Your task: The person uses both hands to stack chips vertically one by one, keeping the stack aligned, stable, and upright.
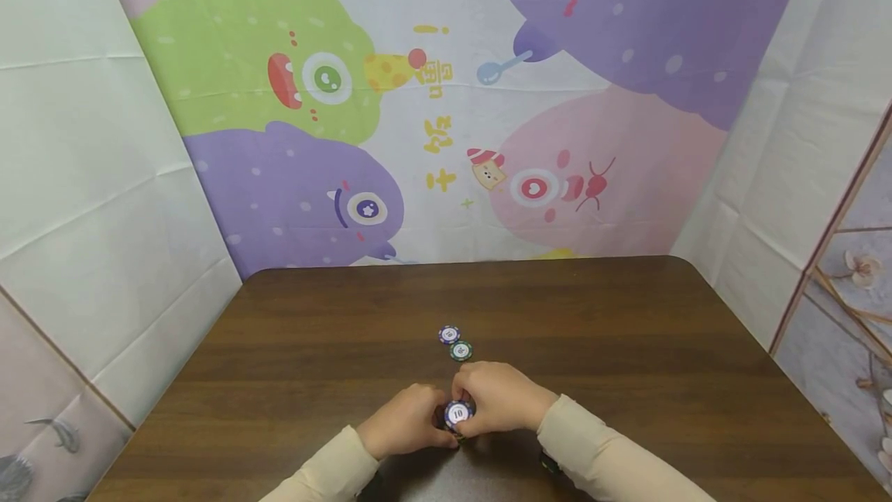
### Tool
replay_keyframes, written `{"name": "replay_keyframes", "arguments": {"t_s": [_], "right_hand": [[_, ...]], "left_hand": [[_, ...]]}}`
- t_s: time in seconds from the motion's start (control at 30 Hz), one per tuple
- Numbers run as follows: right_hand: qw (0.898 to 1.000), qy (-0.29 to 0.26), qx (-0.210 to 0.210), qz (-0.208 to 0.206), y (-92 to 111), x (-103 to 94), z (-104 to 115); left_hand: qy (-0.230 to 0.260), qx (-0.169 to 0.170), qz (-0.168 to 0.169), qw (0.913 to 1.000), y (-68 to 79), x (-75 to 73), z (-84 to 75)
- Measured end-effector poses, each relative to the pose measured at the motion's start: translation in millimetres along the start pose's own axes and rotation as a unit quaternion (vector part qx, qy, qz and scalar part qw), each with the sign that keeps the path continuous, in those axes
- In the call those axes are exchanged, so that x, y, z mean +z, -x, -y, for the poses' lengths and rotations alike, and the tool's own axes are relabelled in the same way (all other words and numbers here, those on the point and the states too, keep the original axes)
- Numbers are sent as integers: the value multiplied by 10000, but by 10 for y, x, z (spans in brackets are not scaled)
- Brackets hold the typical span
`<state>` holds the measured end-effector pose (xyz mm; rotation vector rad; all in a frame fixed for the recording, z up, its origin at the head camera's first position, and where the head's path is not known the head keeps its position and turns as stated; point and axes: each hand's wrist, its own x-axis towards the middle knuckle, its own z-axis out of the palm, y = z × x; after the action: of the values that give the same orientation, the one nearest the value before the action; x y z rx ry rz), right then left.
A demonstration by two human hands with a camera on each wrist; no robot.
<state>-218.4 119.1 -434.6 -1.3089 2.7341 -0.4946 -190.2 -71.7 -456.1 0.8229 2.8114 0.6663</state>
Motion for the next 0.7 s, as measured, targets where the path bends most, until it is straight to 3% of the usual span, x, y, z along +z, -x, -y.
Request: {"name": "replay_keyframes", "arguments": {"t_s": [0.23, 0.7], "right_hand": [[9999, 51, -101, 38, -3, 56, 22], [9998, 174, -71, 25, -11, 79, 10]], "left_hand": [[-124, 165, -58, 9998, -15, -4, 8], [-193, 168, -156, 9996, -16, 15, 19]]}}
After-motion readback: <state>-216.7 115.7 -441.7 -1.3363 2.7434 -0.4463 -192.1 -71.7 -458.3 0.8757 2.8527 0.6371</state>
